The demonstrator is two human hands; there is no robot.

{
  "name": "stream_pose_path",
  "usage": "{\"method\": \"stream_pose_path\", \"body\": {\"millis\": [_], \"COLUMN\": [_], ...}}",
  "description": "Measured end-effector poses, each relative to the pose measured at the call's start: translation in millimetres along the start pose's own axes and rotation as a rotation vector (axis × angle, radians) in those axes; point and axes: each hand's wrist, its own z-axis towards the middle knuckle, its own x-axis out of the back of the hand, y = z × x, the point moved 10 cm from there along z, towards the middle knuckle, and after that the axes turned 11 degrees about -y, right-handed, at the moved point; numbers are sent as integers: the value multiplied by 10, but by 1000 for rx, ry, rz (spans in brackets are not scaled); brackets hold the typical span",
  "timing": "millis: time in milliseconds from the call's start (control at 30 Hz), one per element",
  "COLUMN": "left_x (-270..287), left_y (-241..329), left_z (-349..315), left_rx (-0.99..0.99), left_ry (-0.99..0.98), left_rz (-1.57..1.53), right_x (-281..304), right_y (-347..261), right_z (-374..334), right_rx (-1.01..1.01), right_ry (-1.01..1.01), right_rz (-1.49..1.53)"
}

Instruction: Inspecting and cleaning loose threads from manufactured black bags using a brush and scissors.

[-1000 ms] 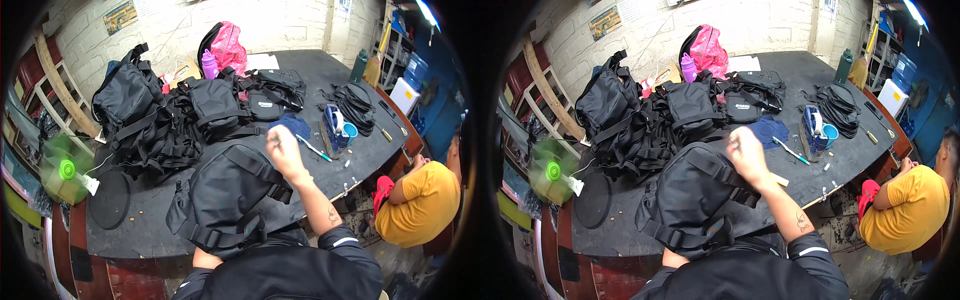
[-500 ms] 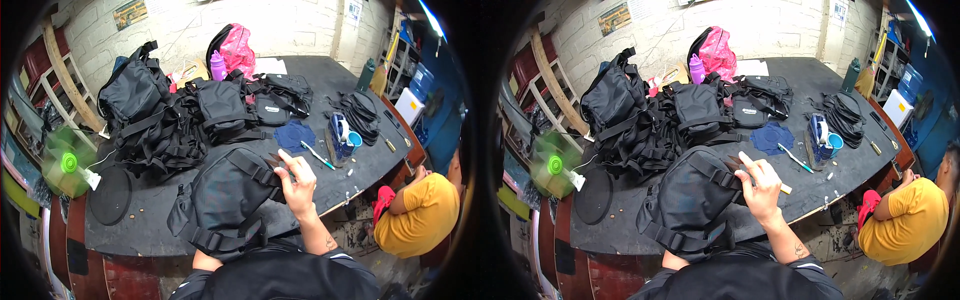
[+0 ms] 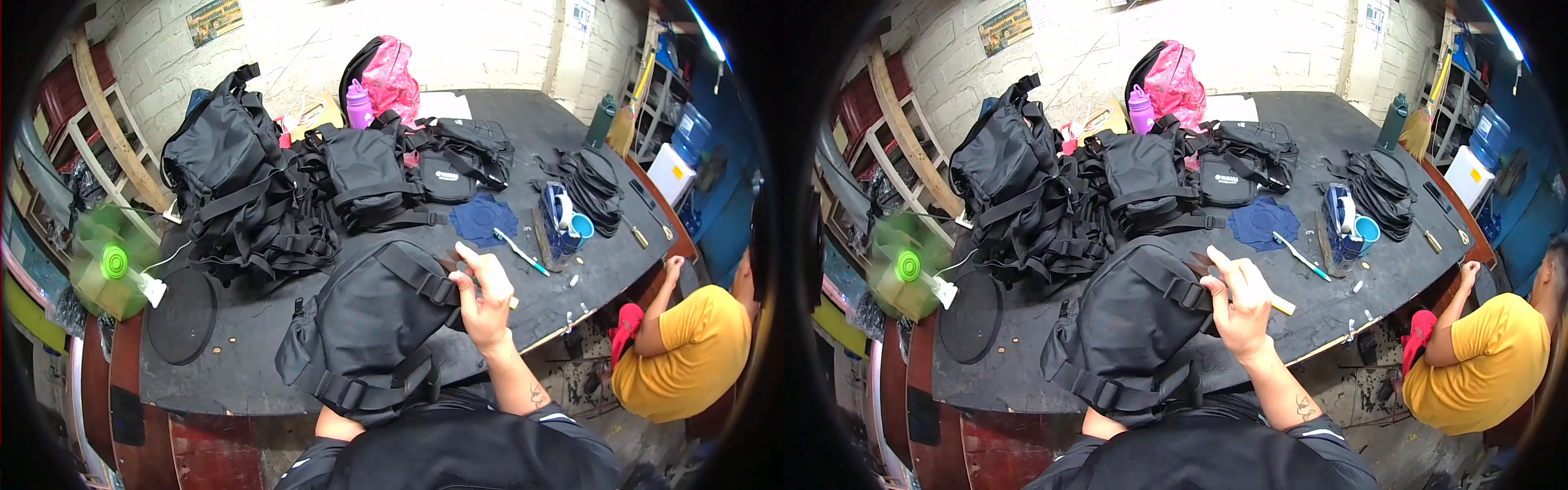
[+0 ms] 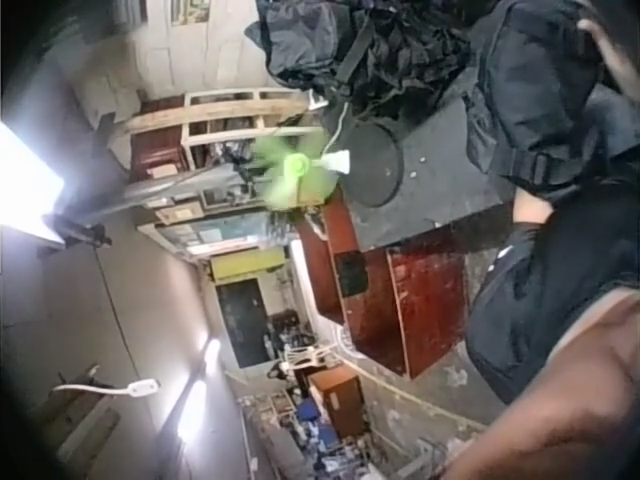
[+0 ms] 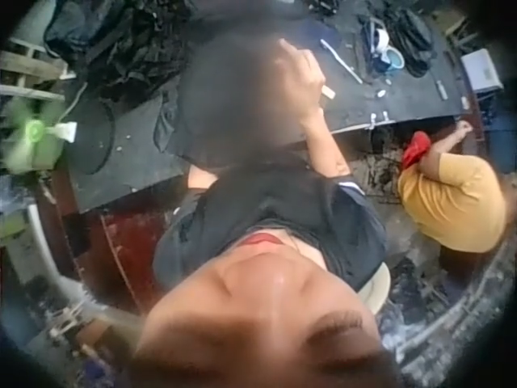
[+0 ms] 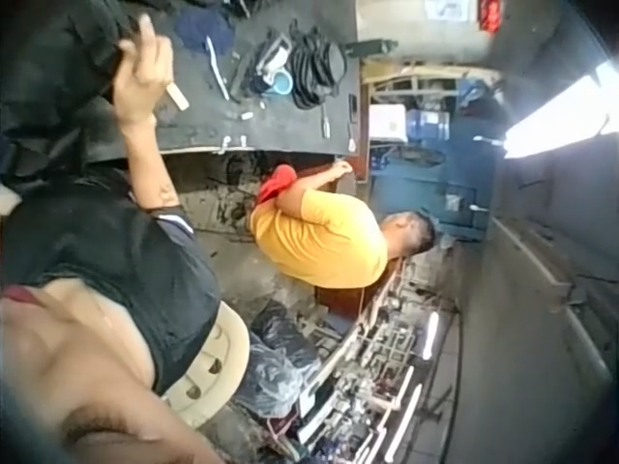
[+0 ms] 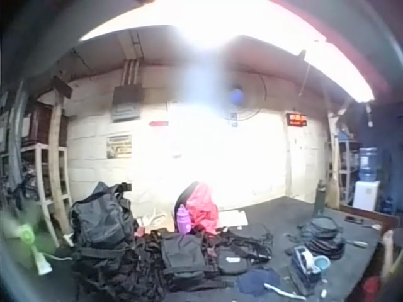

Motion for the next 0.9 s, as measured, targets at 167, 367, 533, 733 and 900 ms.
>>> {"method": "stream_pose_path", "body": {"millis": [167,367,533,733,900], "left_x": [-112,-471,-1325,-1458,-1384], "left_y": [-23,-158,-436,-453,-628], "left_z": [28,-27,-183,-266,-276], "left_rx": [65,123,41,11,56], "left_ry": [-172,-356,26,-7,-19], "left_rz": [-29,-52,798,712,663], "right_x": [-546,-329,-226,-295,-451], "right_y": [654,628,243,1335,961], "right_z": [-121,-20,234,68,-23], "right_rx": [-441,-425,-118,-425,-525], "right_ry": [-203,-142,-268,-51,-245], "right_rz": [1217,905,202,265,885]}}
